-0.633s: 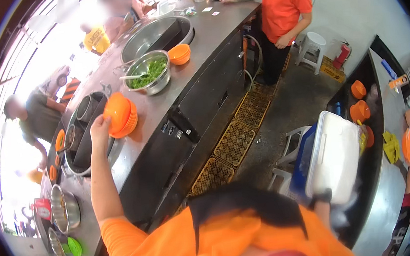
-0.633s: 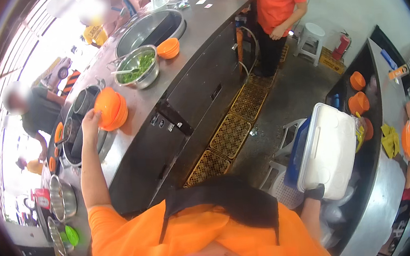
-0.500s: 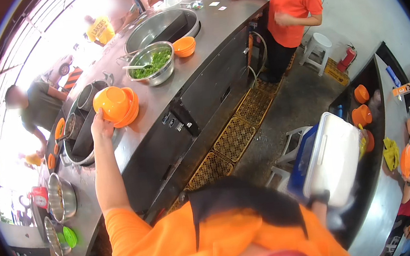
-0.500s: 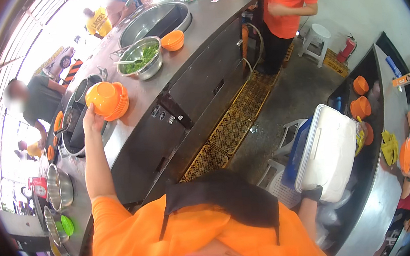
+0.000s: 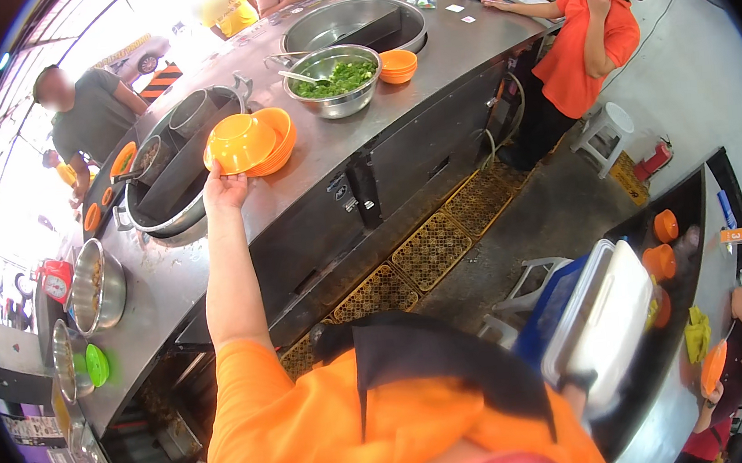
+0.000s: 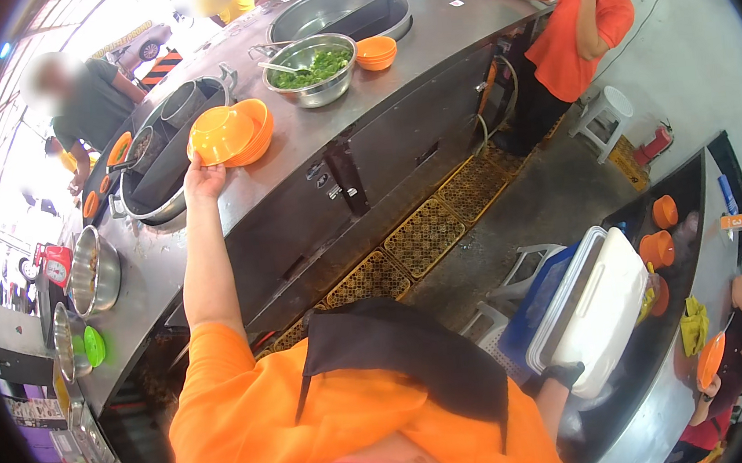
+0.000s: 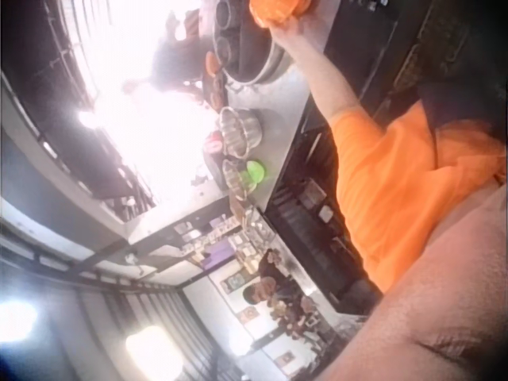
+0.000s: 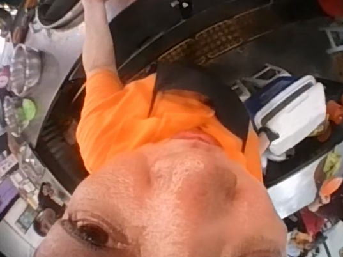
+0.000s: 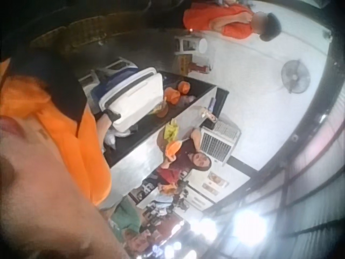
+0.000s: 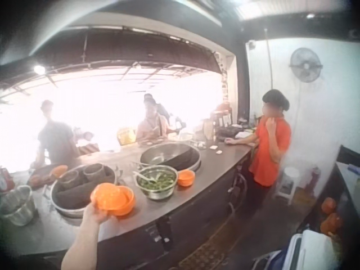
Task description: The person assembles multiple noodle bowls at a food stall. They scoop rice into bowls, add broth, meat, and chopped green onions, then place the finished bowls on the counter. The person also weighs portions of meat on a scale and transfers them into bowls.
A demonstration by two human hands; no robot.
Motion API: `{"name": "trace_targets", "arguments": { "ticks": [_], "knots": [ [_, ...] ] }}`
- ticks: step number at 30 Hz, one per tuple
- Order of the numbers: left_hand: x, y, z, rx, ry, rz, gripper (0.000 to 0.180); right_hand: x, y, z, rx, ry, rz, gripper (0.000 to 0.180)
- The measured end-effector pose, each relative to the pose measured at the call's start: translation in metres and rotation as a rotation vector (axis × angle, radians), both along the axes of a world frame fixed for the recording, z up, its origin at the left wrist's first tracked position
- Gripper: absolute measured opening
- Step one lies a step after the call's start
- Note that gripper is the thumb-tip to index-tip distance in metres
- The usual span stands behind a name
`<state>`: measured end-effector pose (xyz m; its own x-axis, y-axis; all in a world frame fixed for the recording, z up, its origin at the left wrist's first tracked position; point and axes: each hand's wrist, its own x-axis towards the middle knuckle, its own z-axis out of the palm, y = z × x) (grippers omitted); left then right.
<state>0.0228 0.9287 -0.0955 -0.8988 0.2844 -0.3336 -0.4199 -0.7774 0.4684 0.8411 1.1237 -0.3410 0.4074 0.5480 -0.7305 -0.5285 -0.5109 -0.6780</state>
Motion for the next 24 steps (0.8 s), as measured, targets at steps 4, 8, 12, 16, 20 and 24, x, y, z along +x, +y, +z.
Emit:
{"name": "trace_targets", "arguments": {
  "ticks": [4, 8, 12, 16, 20, 24],
  "knots": [
    [0.008, 0.0, 0.006, 0.016, 0.005, -0.017, 0.031, -0.004, -0.002, 0.002, 0.004, 0.003, 0.0, 0.048],
    [0.001, -0.004, 0.0, 0.017, 0.009, -0.026, 0.031, -0.006, -0.002, 0.004, 0.012, 0.012, 0.01, 0.048],
    [-0.007, -0.008, -0.01, 0.026, 0.02, -0.033, 0.03, -0.008, 0.001, 0.003, 0.004, 0.017, 0.027, 0.048],
    [-0.005, -0.008, -0.011, 0.046, -0.006, -0.033, 0.03, -0.008, 0.003, 0.003, 0.008, 0.024, 0.035, 0.048],
    [-0.001, -0.004, -0.011, 0.064, 0.005, -0.021, 0.032, -0.01, 0.004, 0.003, 0.017, 0.037, 0.036, 0.048],
    [-0.001, -0.006, -0.017, 0.047, -0.005, -0.057, 0.033, -0.01, 0.003, 0.004, 0.034, 0.059, 0.018, 0.048]
  ]
}}
